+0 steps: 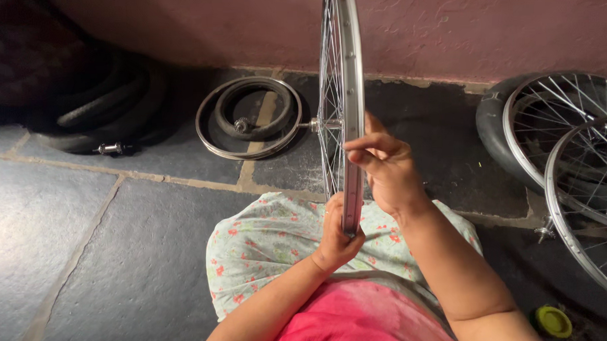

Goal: The person sits on the floor and adjusts the spokes and rim of a bicycle wheel by hand, rotating the wheel and checking alignment. They briefly handle a black hub component and continue tightening or aligning the spokes.

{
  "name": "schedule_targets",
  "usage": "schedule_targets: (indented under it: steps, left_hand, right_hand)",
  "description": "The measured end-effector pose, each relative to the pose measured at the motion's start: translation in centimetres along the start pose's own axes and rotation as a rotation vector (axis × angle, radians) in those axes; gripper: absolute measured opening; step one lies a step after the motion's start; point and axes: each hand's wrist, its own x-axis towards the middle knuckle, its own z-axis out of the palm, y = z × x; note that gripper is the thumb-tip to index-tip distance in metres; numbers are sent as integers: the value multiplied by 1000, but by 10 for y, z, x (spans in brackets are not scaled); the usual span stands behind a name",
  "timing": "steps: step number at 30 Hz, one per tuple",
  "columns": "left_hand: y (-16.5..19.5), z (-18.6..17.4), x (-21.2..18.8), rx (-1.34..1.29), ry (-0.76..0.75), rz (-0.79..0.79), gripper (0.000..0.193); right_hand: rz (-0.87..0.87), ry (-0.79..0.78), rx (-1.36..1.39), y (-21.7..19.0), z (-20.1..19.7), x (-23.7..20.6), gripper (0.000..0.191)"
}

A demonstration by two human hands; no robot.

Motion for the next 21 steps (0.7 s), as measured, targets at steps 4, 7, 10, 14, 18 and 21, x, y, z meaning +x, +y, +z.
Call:
schedule_targets:
  steps: [4, 7, 10, 14, 18, 21]
  left_hand:
    - [-19, 4, -12, 35, -40, 79, 52]
    - [-35, -3, -18, 51, -136, 118, 58]
    - [-46, -15, -23, 93, -239, 135, 64]
    - [-49, -32, -26, 168, -331, 121, 75]
    - [-33, -66, -23, 23, -203, 75, 63]
    - [-26, -85, 11, 179, 178, 18, 48]
  right_hand:
    - [56, 64, 148, 21, 1, 4, 14]
    - [68, 99, 160, 39, -1, -6, 15]
    - [4, 82, 94, 56, -2, -23, 14]
    - [21, 70, -97, 71, 1, -46, 13]
    - [-127, -38, -150, 77, 0, -68, 14]
    - [-134, -52, -151, 79, -8, -80, 16]
